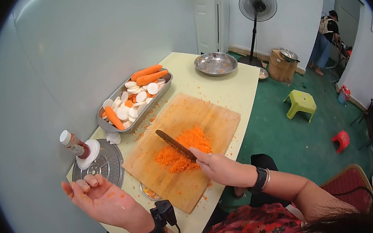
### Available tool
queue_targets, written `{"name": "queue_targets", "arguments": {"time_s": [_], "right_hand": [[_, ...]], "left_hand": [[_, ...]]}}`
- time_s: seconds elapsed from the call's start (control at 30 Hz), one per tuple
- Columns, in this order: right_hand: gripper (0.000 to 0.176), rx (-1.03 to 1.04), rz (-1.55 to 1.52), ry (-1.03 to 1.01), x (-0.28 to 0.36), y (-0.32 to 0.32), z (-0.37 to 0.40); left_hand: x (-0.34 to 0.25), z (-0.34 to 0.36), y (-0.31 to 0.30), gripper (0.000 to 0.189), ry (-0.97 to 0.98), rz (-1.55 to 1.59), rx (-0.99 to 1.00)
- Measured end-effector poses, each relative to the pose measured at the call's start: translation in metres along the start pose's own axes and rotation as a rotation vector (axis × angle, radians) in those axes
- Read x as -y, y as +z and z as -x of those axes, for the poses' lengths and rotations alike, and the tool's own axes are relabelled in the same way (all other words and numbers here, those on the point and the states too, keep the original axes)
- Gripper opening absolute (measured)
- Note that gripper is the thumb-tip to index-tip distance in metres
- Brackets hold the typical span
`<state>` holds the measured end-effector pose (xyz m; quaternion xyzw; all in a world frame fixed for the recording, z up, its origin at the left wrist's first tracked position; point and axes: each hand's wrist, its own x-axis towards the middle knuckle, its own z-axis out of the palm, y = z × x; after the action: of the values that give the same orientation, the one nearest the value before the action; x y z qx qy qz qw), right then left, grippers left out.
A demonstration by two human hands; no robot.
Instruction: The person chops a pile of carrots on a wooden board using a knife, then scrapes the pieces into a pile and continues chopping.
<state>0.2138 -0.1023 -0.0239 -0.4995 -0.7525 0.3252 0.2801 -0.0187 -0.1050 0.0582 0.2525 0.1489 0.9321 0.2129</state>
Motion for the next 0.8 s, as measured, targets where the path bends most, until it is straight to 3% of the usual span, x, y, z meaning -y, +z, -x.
{"name": "queue_targets", "arguments": {"time_s": [0.03, 0.13, 0.23, 0.43, 0.63, 0.73, 0.8], "right_hand": [[0.050, 0.035, 0.005, 0.037, 0.005, -0.003, 0.001], [0.050, -0.055, 0.039, -0.108, 0.008, 0.001, 0.005], [0.050, 0.102, 0.081, 0.051, 0.011, 0.003, 0.000], [0.050, -0.025, 0.058, -0.093, 0.007, 0.006, 0.003], [0.050, 0.045, 0.052, -0.005, 0.009, 0.006, 0.001], [0.049, -0.024, 0.056, -0.121, 0.016, 0.008, 0.003], [0.049, 0.040, 0.094, -0.069, 0.007, 0.018, 0.000]], "left_hand": [[0.000, -0.001, -0.002, 0.025, 0.003, 0.017, 0.012], [0.000, 0.001, -0.006, 0.024, 0.017, 0.030, 0.017], [-0.001, 0.003, 0.001, 0.026, 0.016, -0.015, -0.010], [-0.002, 0.005, 0.004, 0.027, 0.036, -0.037, -0.014], [-0.004, 0.005, 0.002, 0.025, 0.038, -0.013, 0.013], [-0.005, 0.007, 0.006, 0.027, 0.047, -0.050, 0.000], [-0.006, 0.010, 0.007, 0.028, 0.046, -0.069, -0.012]]}}
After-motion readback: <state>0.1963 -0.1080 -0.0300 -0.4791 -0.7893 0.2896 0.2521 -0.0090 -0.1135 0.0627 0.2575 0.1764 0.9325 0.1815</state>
